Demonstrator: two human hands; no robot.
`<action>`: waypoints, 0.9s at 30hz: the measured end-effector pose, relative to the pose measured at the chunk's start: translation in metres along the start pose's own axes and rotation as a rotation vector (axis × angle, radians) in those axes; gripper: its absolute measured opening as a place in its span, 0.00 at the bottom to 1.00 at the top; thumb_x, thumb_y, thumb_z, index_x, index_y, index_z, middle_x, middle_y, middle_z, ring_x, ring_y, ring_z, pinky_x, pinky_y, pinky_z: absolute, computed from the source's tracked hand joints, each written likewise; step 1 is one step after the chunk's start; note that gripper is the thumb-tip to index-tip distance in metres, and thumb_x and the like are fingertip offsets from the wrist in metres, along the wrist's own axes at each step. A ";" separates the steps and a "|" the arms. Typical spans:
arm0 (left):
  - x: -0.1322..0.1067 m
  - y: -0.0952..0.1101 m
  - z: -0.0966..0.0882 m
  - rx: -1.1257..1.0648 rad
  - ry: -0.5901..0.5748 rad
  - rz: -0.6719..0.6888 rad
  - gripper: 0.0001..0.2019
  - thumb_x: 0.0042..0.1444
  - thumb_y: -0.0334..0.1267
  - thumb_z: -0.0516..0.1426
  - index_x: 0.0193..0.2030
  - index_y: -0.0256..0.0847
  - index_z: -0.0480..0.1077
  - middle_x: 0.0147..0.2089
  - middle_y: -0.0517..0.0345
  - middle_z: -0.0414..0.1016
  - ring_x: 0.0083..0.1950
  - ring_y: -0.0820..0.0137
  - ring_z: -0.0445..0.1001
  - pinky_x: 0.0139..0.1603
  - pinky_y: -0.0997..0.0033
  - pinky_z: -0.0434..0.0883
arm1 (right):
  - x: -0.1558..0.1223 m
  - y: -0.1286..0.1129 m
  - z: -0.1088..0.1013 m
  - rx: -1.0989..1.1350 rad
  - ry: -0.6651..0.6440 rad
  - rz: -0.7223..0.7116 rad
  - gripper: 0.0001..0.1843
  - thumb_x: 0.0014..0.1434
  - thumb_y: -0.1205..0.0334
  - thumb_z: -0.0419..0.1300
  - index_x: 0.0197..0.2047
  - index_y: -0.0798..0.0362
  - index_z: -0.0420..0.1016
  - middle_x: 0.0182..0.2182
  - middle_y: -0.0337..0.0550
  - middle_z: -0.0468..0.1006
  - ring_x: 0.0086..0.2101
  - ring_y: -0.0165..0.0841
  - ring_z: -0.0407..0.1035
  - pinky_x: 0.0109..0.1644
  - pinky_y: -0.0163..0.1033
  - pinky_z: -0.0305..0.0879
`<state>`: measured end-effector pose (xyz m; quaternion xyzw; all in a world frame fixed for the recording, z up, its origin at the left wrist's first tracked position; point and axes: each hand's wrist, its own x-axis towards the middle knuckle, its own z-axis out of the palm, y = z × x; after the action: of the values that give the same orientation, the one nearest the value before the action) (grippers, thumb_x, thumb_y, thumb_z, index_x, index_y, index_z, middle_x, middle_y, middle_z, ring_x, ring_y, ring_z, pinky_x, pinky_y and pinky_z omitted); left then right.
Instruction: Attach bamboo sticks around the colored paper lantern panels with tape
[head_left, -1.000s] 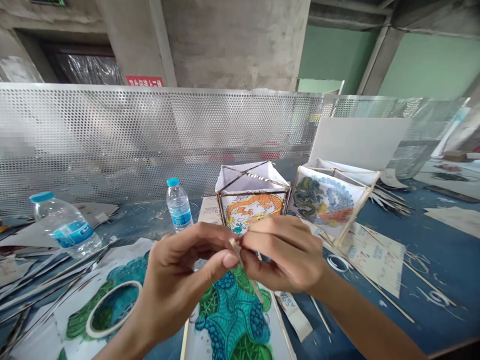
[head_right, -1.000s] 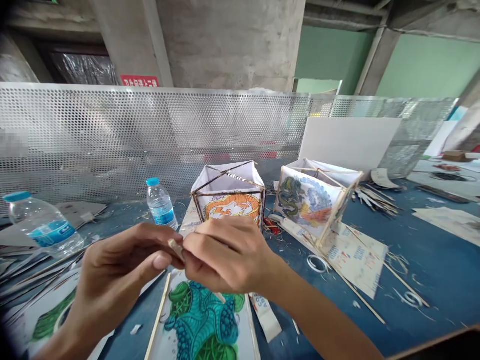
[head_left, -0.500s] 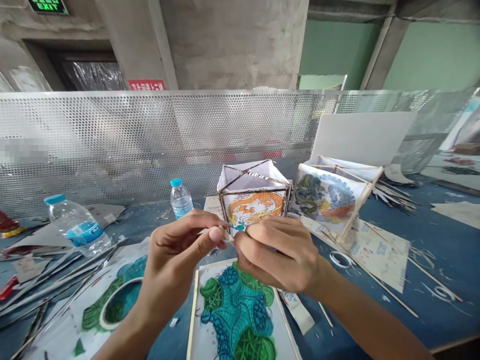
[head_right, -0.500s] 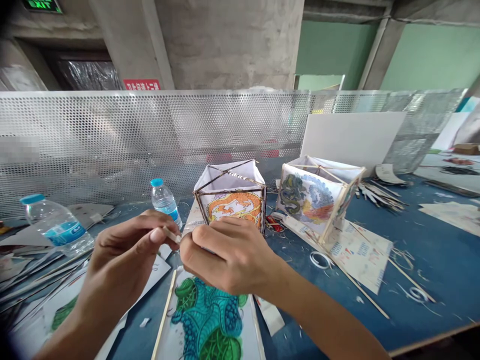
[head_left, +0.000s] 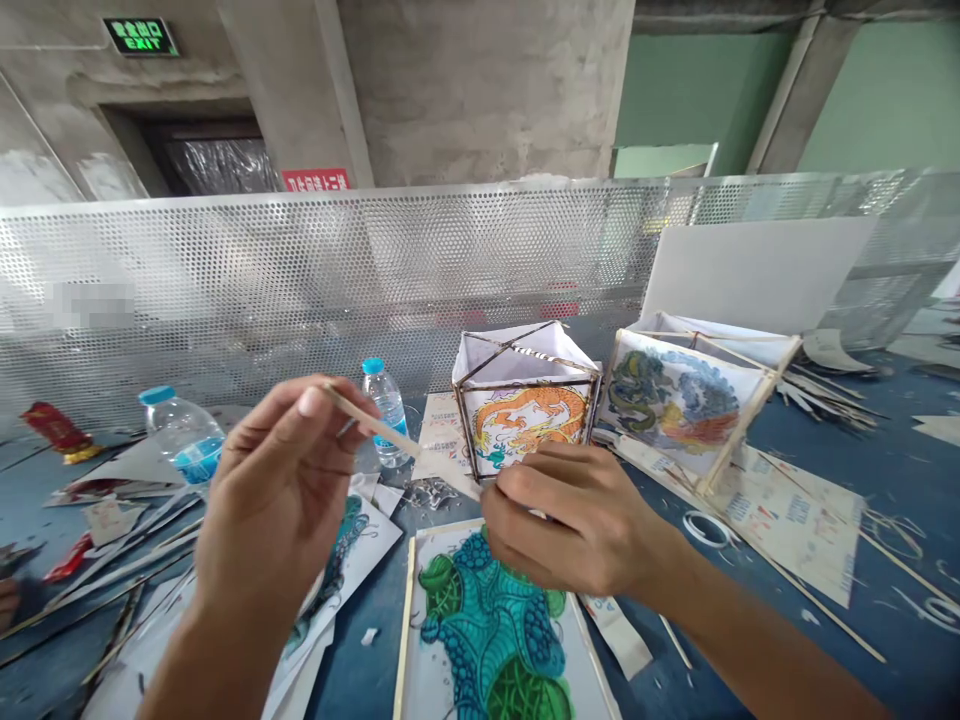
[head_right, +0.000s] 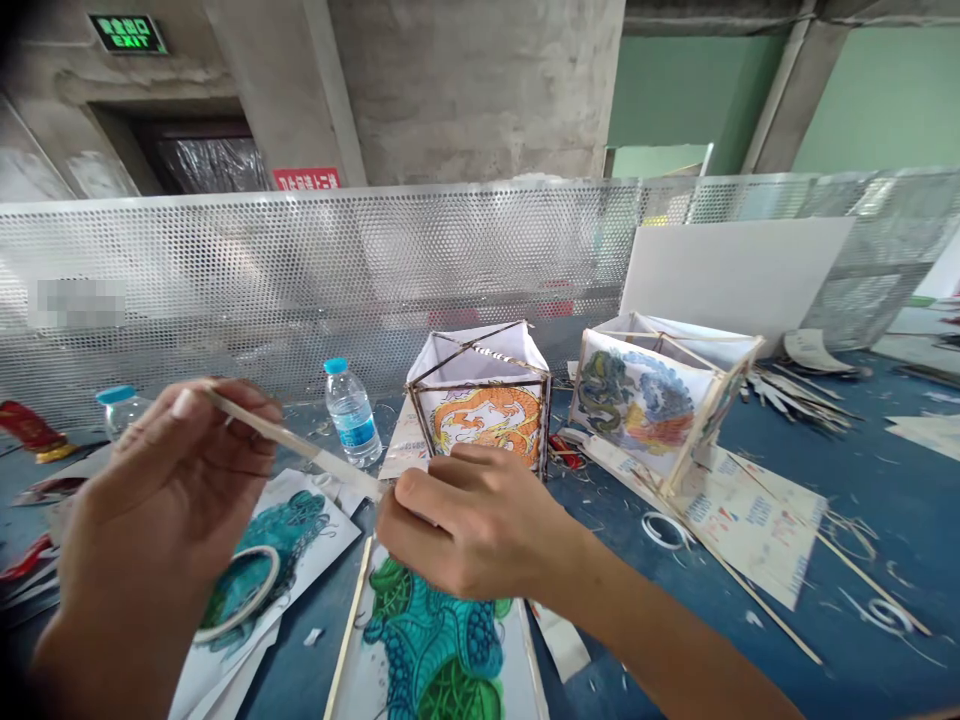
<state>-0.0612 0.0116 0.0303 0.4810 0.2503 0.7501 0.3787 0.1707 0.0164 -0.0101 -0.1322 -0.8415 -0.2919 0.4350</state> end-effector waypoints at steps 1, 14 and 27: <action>0.005 0.004 -0.005 -0.014 0.040 0.018 0.09 0.50 0.37 0.72 0.34 0.36 0.80 0.32 0.59 0.82 0.32 0.75 0.81 0.35 0.82 0.80 | -0.002 0.001 0.001 0.006 -0.025 -0.005 0.06 0.61 0.72 0.64 0.32 0.55 0.76 0.26 0.35 0.71 0.25 0.27 0.57 0.28 0.39 0.57; 0.028 0.018 -0.015 -0.141 0.305 0.013 0.06 0.60 0.24 0.60 0.33 0.33 0.77 0.28 0.59 0.80 0.26 0.78 0.77 0.27 0.83 0.78 | -0.141 -0.007 -0.071 -0.033 -0.502 0.352 0.11 0.68 0.71 0.52 0.39 0.49 0.73 0.35 0.39 0.79 0.33 0.32 0.72 0.43 0.40 0.61; -0.036 0.027 -0.025 -0.208 0.322 -0.044 0.04 0.57 0.25 0.62 0.39 0.32 0.76 0.36 0.59 0.80 0.35 0.79 0.78 0.33 0.86 0.78 | -0.187 0.004 -0.080 -0.278 -0.454 0.713 0.08 0.71 0.61 0.54 0.45 0.50 0.74 0.41 0.46 0.82 0.36 0.39 0.77 0.36 0.42 0.70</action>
<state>-0.0833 -0.0336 0.0205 0.3074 0.2390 0.8308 0.3976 0.3345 -0.0233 -0.1238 -0.5321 -0.7703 -0.1974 0.2909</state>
